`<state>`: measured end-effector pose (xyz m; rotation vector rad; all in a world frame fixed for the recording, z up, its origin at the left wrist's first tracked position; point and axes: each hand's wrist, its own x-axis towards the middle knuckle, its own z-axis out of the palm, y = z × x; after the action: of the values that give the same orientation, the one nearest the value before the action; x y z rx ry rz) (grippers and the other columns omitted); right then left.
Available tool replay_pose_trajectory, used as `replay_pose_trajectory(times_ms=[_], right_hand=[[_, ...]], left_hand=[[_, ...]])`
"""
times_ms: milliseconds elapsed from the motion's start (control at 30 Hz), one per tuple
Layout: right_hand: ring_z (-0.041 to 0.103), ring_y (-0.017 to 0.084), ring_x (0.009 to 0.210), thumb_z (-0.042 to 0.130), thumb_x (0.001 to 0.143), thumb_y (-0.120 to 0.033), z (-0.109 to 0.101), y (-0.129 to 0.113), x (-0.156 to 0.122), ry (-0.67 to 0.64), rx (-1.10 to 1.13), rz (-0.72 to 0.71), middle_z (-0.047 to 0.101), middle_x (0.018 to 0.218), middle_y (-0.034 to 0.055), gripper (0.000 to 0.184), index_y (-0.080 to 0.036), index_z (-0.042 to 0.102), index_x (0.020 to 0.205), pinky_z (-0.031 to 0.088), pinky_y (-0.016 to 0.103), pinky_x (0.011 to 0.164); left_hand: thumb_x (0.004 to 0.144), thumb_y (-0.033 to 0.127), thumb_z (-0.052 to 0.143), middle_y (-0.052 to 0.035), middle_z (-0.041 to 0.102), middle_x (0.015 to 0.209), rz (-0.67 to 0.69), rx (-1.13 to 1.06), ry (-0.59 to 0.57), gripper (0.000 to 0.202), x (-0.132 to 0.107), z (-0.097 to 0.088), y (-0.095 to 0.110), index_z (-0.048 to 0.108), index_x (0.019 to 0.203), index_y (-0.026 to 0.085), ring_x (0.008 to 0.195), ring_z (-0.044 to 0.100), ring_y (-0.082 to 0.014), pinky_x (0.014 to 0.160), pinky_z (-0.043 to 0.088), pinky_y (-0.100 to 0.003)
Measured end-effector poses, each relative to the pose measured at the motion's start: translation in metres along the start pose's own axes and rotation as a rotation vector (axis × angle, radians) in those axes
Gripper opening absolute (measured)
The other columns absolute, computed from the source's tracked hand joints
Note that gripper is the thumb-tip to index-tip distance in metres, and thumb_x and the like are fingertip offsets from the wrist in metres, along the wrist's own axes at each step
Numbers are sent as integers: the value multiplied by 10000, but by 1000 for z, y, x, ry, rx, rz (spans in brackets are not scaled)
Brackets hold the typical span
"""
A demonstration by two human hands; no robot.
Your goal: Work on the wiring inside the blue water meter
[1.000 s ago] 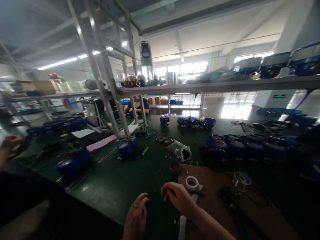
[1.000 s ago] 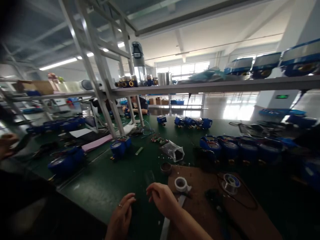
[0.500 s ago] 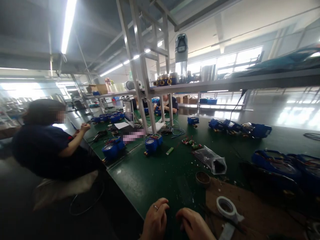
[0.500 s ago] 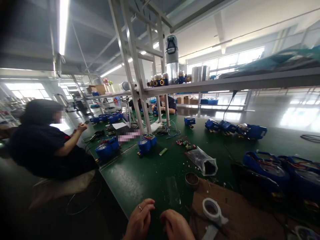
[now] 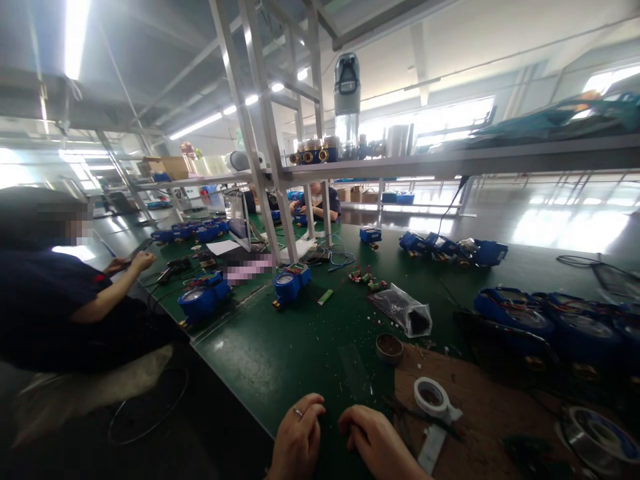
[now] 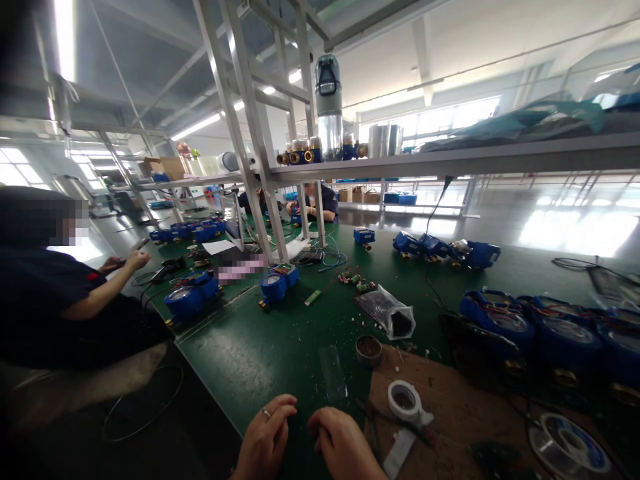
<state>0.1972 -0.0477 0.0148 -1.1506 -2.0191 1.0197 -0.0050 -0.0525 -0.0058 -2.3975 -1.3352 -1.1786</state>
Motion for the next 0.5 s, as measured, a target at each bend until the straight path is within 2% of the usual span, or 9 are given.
replay_pose_trajectory(times_ms=[233,400,500], right_hand=[[552,83,697,377,795,-71,-1,-3,-2,24,18,12,591,752,4,279,-129,632,893,397,188,711],[562,71,656,386,770,-67,-2,-7,-2,66,31,-17,617,755,5,288,-126,643,886,414,171,725],[572,71,647,405,763,-75,-2,-6,0,76,24,-48,625,747,8,269,-123,643,880,428,167,753]], left_hand=[[889,97,352,-5,602,1098,-17,28,-21,262,1,-1,1,569,978,214,1028,580,-111,853,531,-279],[903,128,353,-12,617,1063,79,78,19,248,5,-3,-3,578,981,199,963,607,-109,795,539,-251],[918,161,349,-15,617,1066,117,106,1,241,6,-2,-8,578,991,188,942,615,-115,772,538,-253]])
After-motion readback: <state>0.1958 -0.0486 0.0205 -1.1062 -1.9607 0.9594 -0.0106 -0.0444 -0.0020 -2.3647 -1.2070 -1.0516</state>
